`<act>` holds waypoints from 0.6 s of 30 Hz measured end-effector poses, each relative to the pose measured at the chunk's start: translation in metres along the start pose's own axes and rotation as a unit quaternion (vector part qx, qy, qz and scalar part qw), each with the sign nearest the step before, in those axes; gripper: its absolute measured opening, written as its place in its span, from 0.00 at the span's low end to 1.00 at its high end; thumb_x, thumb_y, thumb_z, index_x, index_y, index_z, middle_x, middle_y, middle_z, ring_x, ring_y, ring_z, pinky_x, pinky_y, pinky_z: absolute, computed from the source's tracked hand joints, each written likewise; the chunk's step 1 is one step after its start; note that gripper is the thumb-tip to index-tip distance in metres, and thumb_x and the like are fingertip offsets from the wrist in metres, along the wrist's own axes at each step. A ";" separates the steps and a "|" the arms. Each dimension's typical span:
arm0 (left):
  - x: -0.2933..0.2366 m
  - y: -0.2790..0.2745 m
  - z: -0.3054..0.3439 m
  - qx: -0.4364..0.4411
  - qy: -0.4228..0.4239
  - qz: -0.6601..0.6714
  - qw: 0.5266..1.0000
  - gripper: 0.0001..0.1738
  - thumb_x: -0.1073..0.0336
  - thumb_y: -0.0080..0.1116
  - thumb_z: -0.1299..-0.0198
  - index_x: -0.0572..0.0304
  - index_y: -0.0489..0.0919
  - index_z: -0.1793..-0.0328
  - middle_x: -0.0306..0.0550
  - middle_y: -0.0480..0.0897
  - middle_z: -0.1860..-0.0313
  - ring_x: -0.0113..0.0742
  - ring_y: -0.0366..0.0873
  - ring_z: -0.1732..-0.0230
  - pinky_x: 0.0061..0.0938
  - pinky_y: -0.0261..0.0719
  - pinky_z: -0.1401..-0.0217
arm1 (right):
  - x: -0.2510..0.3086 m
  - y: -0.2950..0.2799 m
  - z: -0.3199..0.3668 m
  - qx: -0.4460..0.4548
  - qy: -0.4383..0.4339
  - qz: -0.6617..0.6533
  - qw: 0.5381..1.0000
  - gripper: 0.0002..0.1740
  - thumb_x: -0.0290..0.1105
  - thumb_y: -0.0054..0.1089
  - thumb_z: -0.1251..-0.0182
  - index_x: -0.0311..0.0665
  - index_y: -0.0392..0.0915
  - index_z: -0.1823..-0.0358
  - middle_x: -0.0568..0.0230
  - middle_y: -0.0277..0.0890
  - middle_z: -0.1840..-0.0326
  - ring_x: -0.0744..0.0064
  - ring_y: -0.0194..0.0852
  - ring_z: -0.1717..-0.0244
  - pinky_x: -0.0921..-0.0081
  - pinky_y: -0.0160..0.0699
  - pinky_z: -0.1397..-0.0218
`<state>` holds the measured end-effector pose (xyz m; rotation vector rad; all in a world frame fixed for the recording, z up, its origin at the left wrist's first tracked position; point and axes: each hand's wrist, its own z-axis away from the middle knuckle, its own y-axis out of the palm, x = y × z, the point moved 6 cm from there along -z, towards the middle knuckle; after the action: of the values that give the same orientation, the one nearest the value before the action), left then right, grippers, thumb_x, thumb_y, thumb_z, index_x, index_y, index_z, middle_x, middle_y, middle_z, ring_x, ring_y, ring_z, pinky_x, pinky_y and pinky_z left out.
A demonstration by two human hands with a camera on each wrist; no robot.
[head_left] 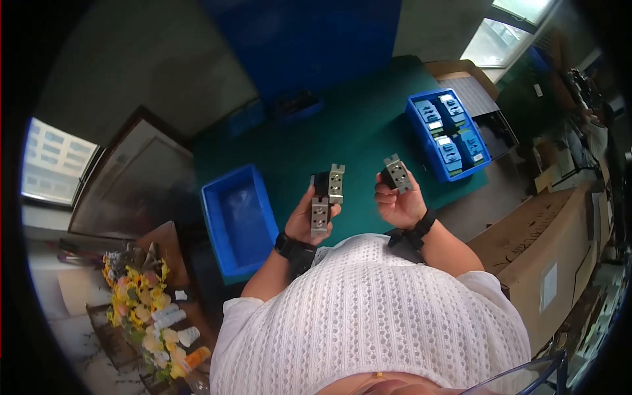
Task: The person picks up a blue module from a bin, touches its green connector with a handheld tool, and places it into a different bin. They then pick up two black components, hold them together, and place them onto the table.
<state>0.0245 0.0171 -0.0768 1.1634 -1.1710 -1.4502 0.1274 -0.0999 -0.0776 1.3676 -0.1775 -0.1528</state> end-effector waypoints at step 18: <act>-0.023 -0.047 -0.043 -0.253 0.063 -0.925 0.277 0.21 0.58 0.64 0.51 0.53 0.71 0.52 0.46 0.78 0.60 0.46 0.76 0.60 0.38 0.77 0.63 | 0.067 -0.011 -0.008 -0.015 0.012 0.053 0.998 0.22 0.51 0.45 0.31 0.38 0.75 0.59 0.62 0.78 0.71 0.75 0.73 0.75 0.82 0.75 0.72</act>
<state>0.0663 0.0410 -0.1253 1.8802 1.8426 -2.5790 0.1945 -0.1088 -0.0874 1.3257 -0.2257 -0.0501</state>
